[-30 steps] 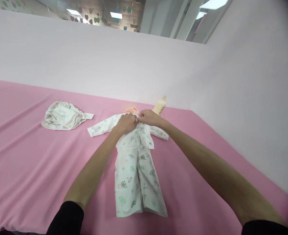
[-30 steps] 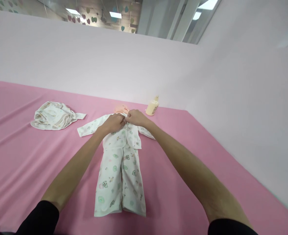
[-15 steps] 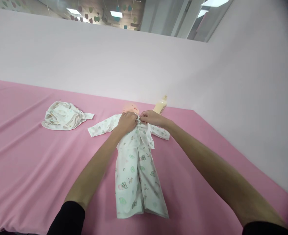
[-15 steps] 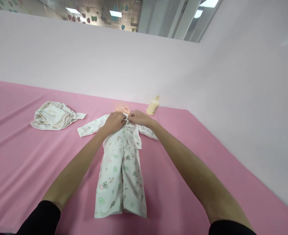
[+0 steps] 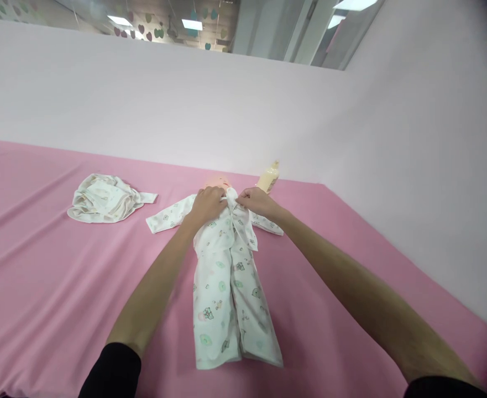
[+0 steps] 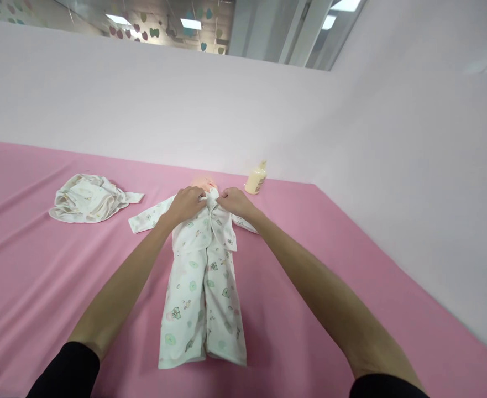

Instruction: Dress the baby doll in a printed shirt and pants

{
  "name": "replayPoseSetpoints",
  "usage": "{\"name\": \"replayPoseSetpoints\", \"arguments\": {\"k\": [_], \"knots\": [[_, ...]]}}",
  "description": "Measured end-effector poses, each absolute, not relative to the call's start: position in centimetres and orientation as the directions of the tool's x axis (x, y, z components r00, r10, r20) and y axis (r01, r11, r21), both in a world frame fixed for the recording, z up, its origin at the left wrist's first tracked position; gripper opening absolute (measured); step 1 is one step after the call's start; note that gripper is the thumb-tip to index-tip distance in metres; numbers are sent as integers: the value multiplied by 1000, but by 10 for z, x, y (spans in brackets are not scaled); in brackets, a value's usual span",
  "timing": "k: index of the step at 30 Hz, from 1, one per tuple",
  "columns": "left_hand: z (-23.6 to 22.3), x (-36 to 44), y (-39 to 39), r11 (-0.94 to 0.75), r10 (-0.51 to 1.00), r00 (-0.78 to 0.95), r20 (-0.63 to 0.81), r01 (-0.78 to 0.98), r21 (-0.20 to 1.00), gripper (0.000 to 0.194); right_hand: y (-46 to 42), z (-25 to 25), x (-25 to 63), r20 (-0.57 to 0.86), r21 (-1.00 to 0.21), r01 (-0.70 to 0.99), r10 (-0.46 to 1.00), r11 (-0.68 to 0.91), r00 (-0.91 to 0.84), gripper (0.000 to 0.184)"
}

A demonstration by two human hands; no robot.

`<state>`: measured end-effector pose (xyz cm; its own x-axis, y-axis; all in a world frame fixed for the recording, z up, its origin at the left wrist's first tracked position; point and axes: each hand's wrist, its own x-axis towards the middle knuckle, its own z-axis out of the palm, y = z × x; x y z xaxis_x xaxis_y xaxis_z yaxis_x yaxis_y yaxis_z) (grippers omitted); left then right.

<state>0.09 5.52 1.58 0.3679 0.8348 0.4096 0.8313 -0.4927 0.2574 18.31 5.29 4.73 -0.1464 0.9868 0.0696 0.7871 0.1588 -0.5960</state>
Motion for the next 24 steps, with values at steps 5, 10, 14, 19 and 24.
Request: {"name": "replayPoseSetpoints", "arguments": {"k": [5,10,14,19,24], "knots": [[16,0,54,-470,857,349,380,832,294,16,17,53,171,111,-569,808,988,155,-112,19],[15,1,50,-501,835,395,383,834,232,24,-1,51,161,77,-351,904,970,243,-231,15],[16,1,49,-508,831,424,361,843,179,27,3,43,158,105,-140,947,955,289,-276,15],[21,3,45,-496,836,441,326,861,109,28,0,38,148,115,184,920,922,345,-368,17],[36,3,27,-518,832,488,264,853,57,32,-11,41,136,59,422,802,870,422,-489,22]]}}
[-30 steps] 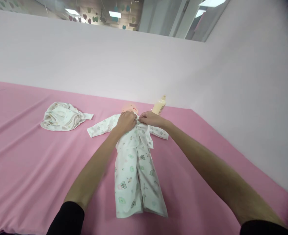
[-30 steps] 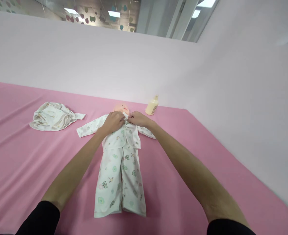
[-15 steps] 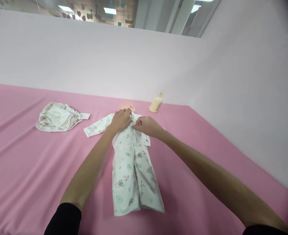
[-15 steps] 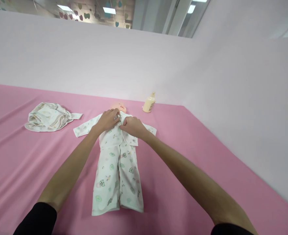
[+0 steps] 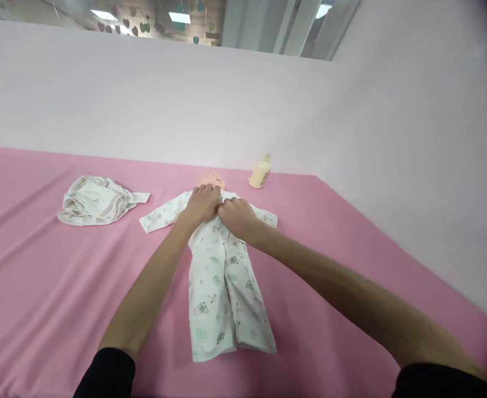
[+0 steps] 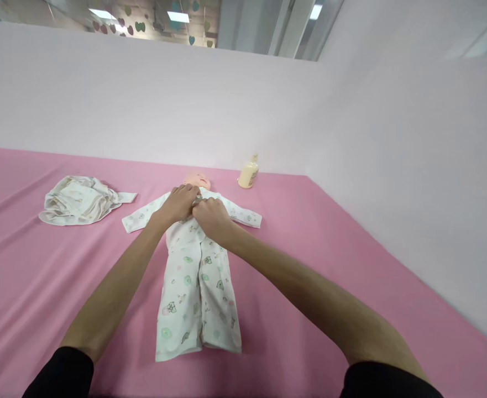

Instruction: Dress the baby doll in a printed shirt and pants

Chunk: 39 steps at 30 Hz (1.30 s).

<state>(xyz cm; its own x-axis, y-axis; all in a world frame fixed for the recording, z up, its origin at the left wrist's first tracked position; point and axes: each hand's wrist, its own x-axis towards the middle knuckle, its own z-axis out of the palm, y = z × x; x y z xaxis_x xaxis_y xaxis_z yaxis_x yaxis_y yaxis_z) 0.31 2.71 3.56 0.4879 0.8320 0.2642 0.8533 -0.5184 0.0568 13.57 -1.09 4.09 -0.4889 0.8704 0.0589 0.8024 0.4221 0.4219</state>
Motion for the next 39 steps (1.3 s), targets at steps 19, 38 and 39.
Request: {"name": "replayPoseSetpoints", "arguments": {"k": [19,38,39], "knots": [[44,8,16,-656,734,636,236,754,9,25,13,60,191,-85,-732,650,919,205,-385,13],[60,-3,12,-656,742,611,276,746,114,22,11,48,196,-80,-732,649,919,210,-387,13],[62,-7,12,-642,757,595,268,755,136,22,11,48,197,-63,-729,653,929,206,-364,14]]}}
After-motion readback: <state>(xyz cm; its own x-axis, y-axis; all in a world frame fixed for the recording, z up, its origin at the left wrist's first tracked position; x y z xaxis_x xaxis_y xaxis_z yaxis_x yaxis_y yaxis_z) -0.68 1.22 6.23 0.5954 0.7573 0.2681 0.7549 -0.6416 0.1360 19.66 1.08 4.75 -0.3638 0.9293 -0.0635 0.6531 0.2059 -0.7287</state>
